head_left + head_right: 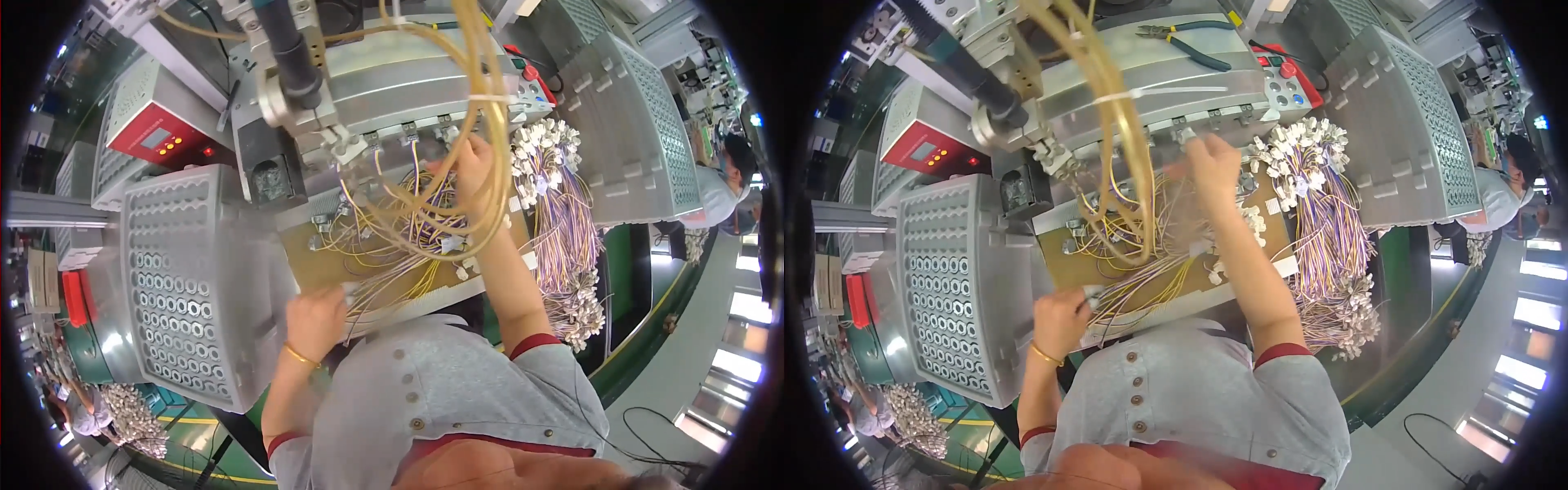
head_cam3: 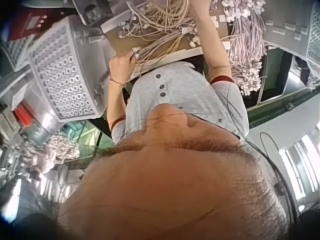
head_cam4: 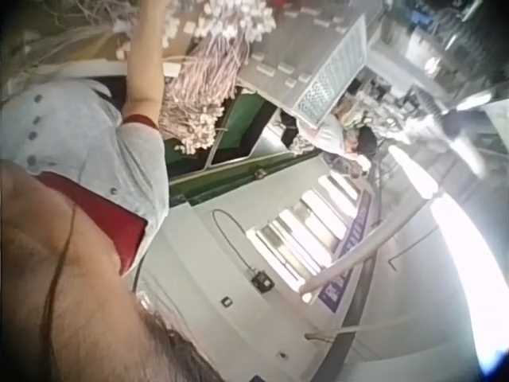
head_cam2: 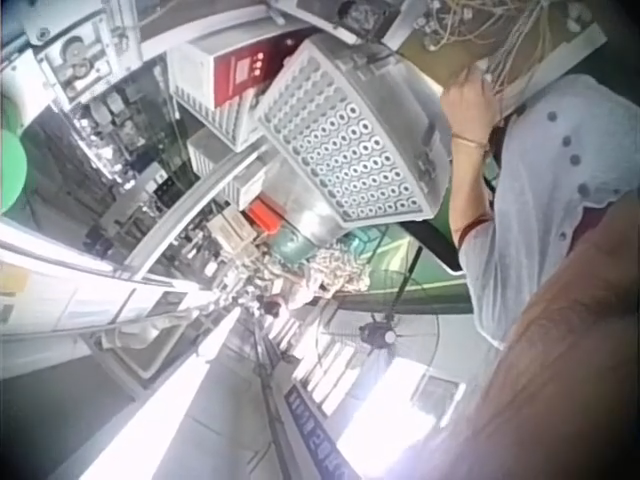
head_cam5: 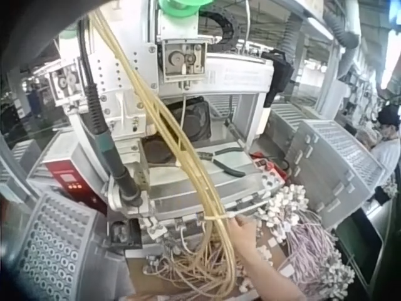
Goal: The person attaches connector components onto the ends of wire harnesses by hand, loads the wires into a machine, and gathers the wire harness bundles.
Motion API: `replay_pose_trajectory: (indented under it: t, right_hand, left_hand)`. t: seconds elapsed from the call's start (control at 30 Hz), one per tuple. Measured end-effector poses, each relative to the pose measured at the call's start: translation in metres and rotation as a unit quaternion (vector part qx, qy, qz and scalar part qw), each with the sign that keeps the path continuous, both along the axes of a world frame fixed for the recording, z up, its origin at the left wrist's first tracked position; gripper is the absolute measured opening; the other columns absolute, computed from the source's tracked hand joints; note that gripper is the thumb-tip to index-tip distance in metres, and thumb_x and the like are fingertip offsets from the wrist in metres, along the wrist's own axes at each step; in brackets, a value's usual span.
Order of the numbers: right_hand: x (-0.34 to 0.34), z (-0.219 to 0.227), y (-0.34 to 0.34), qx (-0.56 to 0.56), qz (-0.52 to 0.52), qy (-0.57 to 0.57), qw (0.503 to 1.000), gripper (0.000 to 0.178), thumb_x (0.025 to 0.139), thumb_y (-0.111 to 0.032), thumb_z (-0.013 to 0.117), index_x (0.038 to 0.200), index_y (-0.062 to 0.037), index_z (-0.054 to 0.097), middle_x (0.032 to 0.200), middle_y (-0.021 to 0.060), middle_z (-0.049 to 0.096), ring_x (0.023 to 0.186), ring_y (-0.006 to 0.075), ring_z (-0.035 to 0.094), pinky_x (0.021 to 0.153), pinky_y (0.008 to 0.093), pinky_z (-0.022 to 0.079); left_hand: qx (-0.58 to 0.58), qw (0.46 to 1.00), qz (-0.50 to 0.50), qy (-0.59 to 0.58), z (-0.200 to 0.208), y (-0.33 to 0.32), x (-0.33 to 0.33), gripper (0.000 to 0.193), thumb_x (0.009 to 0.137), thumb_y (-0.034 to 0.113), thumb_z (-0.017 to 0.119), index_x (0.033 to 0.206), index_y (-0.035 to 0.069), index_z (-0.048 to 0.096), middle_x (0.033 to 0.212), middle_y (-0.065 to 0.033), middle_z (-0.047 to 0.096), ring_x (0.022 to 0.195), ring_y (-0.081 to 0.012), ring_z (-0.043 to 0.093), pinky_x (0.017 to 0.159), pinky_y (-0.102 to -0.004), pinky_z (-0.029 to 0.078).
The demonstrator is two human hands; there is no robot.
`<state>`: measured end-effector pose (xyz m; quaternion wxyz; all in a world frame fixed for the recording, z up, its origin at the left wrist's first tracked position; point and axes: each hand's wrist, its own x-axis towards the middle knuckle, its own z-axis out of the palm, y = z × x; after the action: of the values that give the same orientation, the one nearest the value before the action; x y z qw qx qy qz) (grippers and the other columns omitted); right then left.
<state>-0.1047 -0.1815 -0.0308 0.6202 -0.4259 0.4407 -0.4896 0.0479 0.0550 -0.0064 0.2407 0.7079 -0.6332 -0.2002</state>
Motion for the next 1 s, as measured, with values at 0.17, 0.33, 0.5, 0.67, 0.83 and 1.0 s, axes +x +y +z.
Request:
replay_pose_trajectory:
  t: [0.17,0.33,0.5,0.67,0.83,1.0]
  right_hand:
    - [-0.024,0.018,0.024,-0.200,-0.055,0.268,0.941,0.032,0.073,-0.015,0.060,0.054,0.0005,0.040,0.042,0.0029,0.039,0.043,0.0048,0.030,0.037,0.0249,0.029]
    - [0.001,0.022,0.094,-0.375,0.358,0.281,0.808,0.027,0.068,-0.015,0.065,0.091,-0.0026,0.060,0.076,0.0110,0.059,0.067,0.0210,0.058,0.063,0.0303,0.045]
    - [0.034,0.029,0.118,-0.565,0.329,0.107,0.749,0.020,0.056,0.002,0.064,0.074,0.0000,0.057,0.061,0.0102,0.047,0.050,0.0237,0.048,0.041,0.0306,0.037]
    - [0.021,0.027,0.116,-0.480,0.345,0.151,0.792,0.015,0.064,0.001,0.062,0.079,0.0010,0.059,0.063,0.0101,0.055,0.050,0.0202,0.051,0.044,0.0276,0.039]
    - [0.018,0.031,0.122,-0.329,0.427,0.133,0.832,0.013,0.074,-0.004,0.057,0.086,0.0020,0.060,0.065,0.0078,0.060,0.051,0.0107,0.053,0.046,0.0221,0.039]
    - [0.022,0.031,0.121,-0.245,0.406,0.130,0.871,0.008,0.070,-0.002,0.057,0.077,0.0013,0.057,0.055,0.0036,0.048,0.046,0.0077,0.043,0.041,0.0219,0.033]
  left_hand:
    - [-0.043,0.991,0.118,-0.041,0.023,0.023,0.036,0.020,0.062,-0.001,0.061,0.081,0.005,0.064,0.061,-0.0101,0.053,0.055,-0.0225,0.051,0.050,-0.0304,0.041]
    - [0.003,0.964,0.157,0.213,0.043,0.025,0.027,0.021,0.069,0.000,0.062,0.089,0.003,0.062,0.073,-0.0039,0.060,0.066,-0.0130,0.056,0.059,-0.0246,0.044]
    - [0.065,0.884,0.216,0.409,0.042,0.017,0.052,0.022,0.075,0.004,0.060,0.097,0.001,0.060,0.083,-0.0007,0.061,0.077,-0.0083,0.056,0.067,-0.0229,0.045]
    - [-0.168,0.859,0.392,-0.282,0.012,0.041,0.211,0.020,0.069,0.018,0.059,0.084,0.004,0.061,0.081,-0.0140,0.058,0.081,-0.0318,0.053,0.072,-0.0381,0.042]
    - [-0.023,0.685,0.512,-0.519,-0.027,0.087,0.290,0.033,0.070,0.031,0.060,0.086,0.003,0.061,0.093,-0.0167,0.059,0.088,-0.0319,0.054,0.075,-0.0368,0.043]
    - [-0.155,0.843,0.496,-0.140,0.021,0.073,0.260,0.036,0.074,0.022,0.060,0.102,0.000,0.055,0.087,-0.0131,0.061,0.074,-0.0210,0.060,0.065,-0.0318,0.048]
